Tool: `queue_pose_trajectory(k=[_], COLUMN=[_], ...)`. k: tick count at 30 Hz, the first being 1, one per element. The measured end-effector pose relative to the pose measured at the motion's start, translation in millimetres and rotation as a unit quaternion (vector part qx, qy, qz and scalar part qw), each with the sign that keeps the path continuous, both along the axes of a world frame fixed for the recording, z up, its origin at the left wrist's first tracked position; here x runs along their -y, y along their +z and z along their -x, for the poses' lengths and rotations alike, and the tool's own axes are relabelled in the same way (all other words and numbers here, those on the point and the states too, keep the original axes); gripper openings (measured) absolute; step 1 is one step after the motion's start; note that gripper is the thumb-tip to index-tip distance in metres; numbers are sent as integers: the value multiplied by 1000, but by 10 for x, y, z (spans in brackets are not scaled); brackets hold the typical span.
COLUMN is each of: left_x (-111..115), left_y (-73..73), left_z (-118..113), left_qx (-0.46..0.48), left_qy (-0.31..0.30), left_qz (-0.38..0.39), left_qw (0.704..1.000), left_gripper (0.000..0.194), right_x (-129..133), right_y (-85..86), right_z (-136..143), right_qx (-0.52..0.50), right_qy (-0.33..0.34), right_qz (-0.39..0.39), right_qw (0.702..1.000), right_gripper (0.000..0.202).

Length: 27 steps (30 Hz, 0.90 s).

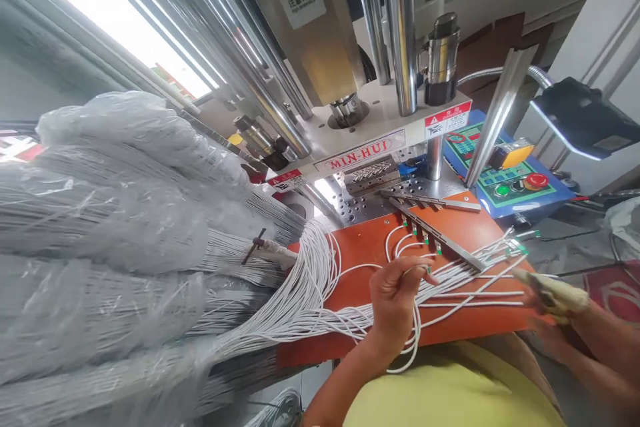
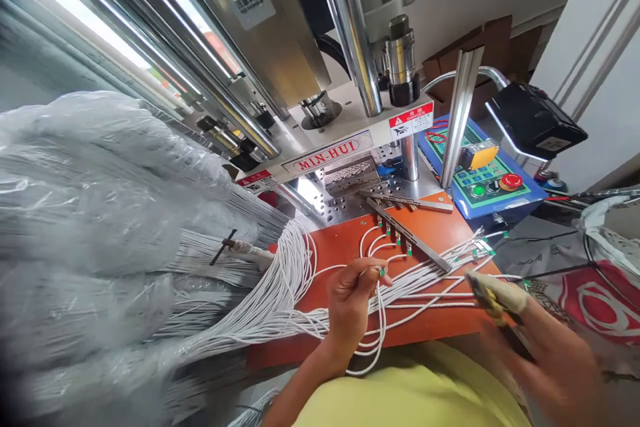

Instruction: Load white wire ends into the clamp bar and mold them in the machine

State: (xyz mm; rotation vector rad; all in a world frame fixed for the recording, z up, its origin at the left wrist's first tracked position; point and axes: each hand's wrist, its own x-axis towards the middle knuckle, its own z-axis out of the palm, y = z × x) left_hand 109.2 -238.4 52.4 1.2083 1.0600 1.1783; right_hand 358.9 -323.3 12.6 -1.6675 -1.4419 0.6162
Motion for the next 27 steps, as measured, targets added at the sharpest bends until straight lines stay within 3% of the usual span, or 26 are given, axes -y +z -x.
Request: queue_pose_trajectory(k=[3, 8, 11, 18, 23, 27], left_x=[-24, -14, -6, -8, -21, -27], left_y=[29, -2, -26, -54, -54, -59], left_z=[-63, -12, 35, 95, 114, 118], left_qx=[4, -18, -46, -121, -130, -144], left_qy=[-57, -93, -91, -72, -82, -85], left_qz=[19, 56, 34, -73, -128, -143], left_qw=[998, 994, 994, 987, 980, 975], left_gripper=[25, 25, 27, 21, 20, 21], right_x=[-126, -365, -406, -372, -371, -379], right_y=[0, 181, 217, 45, 57, 51], right_z=[106, 277, 350, 410, 413, 405], right_qx=[92, 209, 212, 207, 183, 190], right_qy=[91, 191, 197, 186, 189, 187], right_qz=[-48, -143, -141, -120, -82, -109], right_qw=[990, 949, 947, 953, 961, 958], right_gripper=[51, 56, 57, 52, 59, 57])
